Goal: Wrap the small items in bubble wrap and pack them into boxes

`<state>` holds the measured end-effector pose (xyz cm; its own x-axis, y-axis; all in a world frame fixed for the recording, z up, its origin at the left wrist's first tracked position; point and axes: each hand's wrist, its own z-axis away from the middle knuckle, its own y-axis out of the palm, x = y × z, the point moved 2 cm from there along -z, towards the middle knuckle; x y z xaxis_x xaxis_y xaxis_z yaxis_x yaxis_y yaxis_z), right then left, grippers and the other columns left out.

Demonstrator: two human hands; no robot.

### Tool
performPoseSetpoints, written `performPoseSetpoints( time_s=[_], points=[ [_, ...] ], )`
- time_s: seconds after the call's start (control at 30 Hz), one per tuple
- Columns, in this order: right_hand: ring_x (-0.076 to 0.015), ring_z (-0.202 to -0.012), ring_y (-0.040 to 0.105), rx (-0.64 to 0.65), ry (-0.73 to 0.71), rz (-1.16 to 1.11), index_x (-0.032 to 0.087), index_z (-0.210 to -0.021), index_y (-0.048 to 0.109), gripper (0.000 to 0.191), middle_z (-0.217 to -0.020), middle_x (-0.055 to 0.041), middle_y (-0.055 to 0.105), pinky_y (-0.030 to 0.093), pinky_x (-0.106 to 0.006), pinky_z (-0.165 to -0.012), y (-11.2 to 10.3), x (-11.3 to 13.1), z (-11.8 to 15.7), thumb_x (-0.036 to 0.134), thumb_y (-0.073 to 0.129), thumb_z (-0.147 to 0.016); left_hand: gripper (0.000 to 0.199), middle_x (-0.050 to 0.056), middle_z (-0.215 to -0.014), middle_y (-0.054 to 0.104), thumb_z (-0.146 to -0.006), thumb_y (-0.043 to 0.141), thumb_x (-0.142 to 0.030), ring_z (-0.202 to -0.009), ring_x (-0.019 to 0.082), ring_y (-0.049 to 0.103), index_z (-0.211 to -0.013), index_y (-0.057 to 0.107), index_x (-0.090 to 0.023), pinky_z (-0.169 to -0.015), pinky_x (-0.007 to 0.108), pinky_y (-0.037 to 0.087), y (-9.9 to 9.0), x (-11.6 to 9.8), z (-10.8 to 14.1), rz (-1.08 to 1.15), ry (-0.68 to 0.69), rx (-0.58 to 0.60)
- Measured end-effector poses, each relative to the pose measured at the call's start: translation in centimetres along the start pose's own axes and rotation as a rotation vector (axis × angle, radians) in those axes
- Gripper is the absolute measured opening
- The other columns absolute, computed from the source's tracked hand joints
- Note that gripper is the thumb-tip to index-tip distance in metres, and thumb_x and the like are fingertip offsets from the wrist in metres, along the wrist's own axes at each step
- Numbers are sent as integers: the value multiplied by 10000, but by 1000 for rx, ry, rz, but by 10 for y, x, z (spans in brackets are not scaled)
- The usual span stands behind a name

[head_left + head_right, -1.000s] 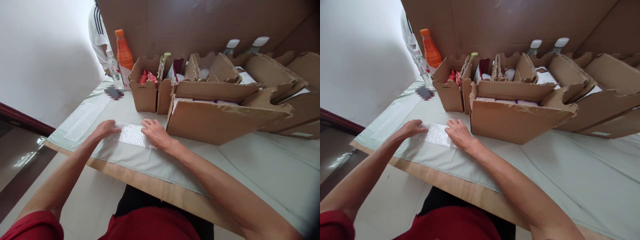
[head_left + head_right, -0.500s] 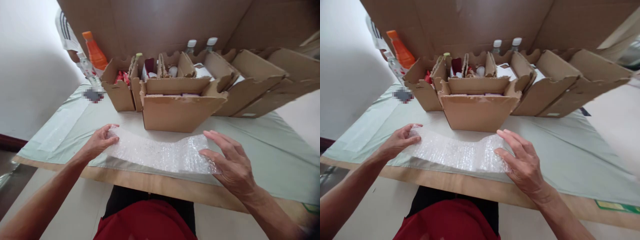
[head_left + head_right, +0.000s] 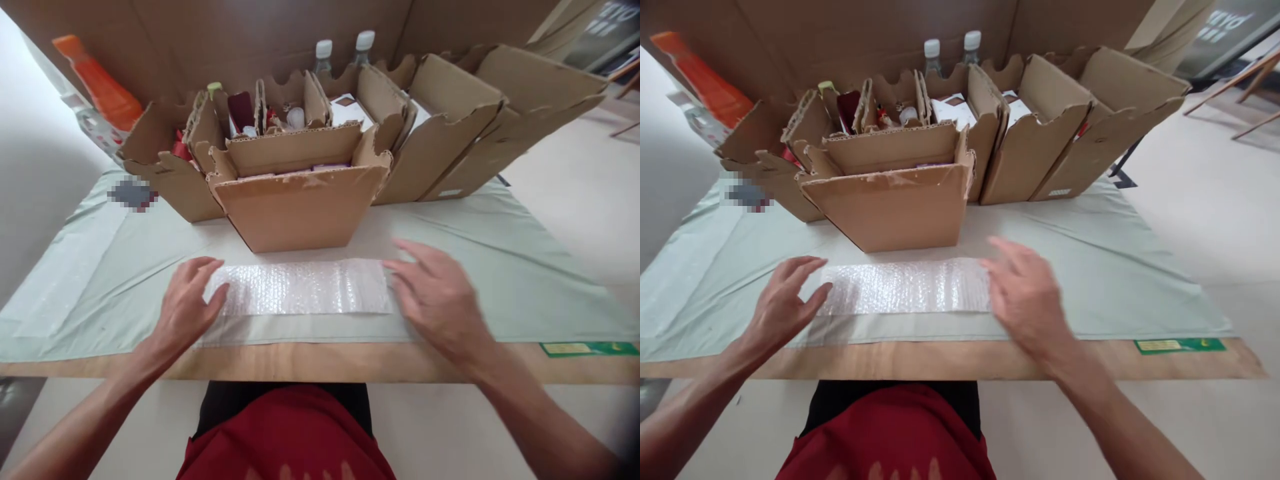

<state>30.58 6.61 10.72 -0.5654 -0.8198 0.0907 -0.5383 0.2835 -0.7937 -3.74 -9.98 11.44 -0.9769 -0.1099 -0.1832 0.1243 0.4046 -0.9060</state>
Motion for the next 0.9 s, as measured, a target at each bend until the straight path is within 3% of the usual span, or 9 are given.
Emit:
performPoseSetpoints(
  time_s=[0.13, 0.23, 0.33, 0.5, 0.6, 0.77, 0.9],
  points=[
    [-311, -1333, 563, 266, -184, -234, 91, -1256, 678, 374, -1440, -178, 612, 525, -466, -1038, 53, 80, -42, 67, 485, -936, 324, 184, -1362, 619, -989, 523, -206, -1267, 323, 586, -1302, 589, -150, -1031, 483, 510, 26, -38, -10, 83, 298, 78],
    [-291, -1393, 510, 460, -278, -275, 58, -1365, 605, 403, -1489, -181, 571, 475, -436, -1113, 92, 105, -49, 194, 539, -992, 431, 225, -1478, 549, -1022, 489, -297, -1375, 377, 513, -1416, 511, -124, -1083, 547, 462, 52, -35, -6, -3, 342, 219],
    [-307, -1483, 406, 547, -260, -247, 67, -1499, 488, 586, -1586, -170, 469, 365, -474, -1215, 101, 85, -29, 386, 570, -1014, 516, 191, -1605, 437, -1050, 439, -380, -1486, 387, 397, -1526, 412, -180, -1184, 600, 325, 68, -16, 6, -95, 339, 285],
    [-307, -1534, 327, 555, -80, -71, 125, -1588, 364, 657, -1648, -154, 373, 295, -513, -1244, 71, 24, 18, 495, 447, -1050, 541, 108, -1664, 376, -1052, 422, -409, -1556, 346, 289, -1571, 364, -265, -1266, 566, 157, 73, -7, 16, -65, 279, 326],
    [-298, -1534, 329, 518, -43, -17, 141, -1592, 350, 637, -1647, -153, 375, 288, -526, -1237, 58, 9, 32, 508, 359, -1072, 552, 89, -1677, 356, -1046, 429, -419, -1564, 338, 275, -1577, 365, -281, -1278, 560, 126, 73, -9, 14, -28, 245, 339],
    [-292, -1437, 478, 427, 80, -110, 166, -1465, 534, 507, -1523, -136, 554, 396, -516, -1148, 47, -3, 31, 426, 323, -1084, 535, 116, -1681, 338, -1058, 398, -438, -1564, 354, 265, -1556, 413, -240, -1282, 565, 123, 75, -5, 14, 2, 240, 343],
    [-307, -1295, 602, 319, 245, -155, 196, -1251, 677, 413, -1342, -124, 688, 459, -514, -1064, 41, -22, 19, 409, 391, -1043, 541, 113, -1739, 157, -1066, 391, -454, -1591, 370, 167, -1569, 365, -257, -1274, 591, 124, 68, -13, 16, 39, 216, 274]
  ],
)
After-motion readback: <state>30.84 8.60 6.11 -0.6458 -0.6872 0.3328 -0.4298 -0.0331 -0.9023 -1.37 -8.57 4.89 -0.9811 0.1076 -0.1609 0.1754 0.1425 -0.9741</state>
